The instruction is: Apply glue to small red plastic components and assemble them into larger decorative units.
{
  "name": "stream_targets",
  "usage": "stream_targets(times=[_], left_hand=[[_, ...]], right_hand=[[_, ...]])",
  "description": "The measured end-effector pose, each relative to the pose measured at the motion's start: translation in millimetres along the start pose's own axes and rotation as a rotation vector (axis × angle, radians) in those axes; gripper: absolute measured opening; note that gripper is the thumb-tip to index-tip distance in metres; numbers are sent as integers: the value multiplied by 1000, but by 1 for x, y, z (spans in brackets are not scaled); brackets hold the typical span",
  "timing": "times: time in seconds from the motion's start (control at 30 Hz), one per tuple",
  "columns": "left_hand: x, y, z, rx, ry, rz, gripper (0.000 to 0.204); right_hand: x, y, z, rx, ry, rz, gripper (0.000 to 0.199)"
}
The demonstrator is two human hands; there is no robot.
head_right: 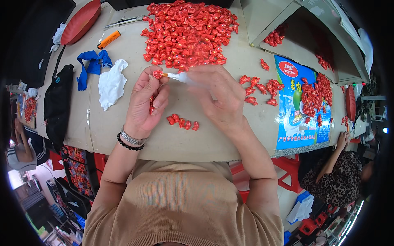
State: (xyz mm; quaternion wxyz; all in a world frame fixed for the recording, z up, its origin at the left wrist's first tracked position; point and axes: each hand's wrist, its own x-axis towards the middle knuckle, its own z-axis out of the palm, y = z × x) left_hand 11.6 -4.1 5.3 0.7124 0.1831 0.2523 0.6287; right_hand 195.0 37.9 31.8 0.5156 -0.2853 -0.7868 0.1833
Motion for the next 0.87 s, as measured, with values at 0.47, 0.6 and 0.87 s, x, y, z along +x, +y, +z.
stream_targets(times=[0.47, 0.6, 0.87], left_hand=[[1, -1, -2, 1, -30, -4, 17], [0, 0, 0, 2, -15, -4, 17], [0, -1, -2, -1, -18, -6, 18]], right_hand=[[1, 1, -1, -30, 5, -22, 34], [1, 0, -1, -28, -3, -28, 33], [0, 2, -1, -20, 4, -38, 33]])
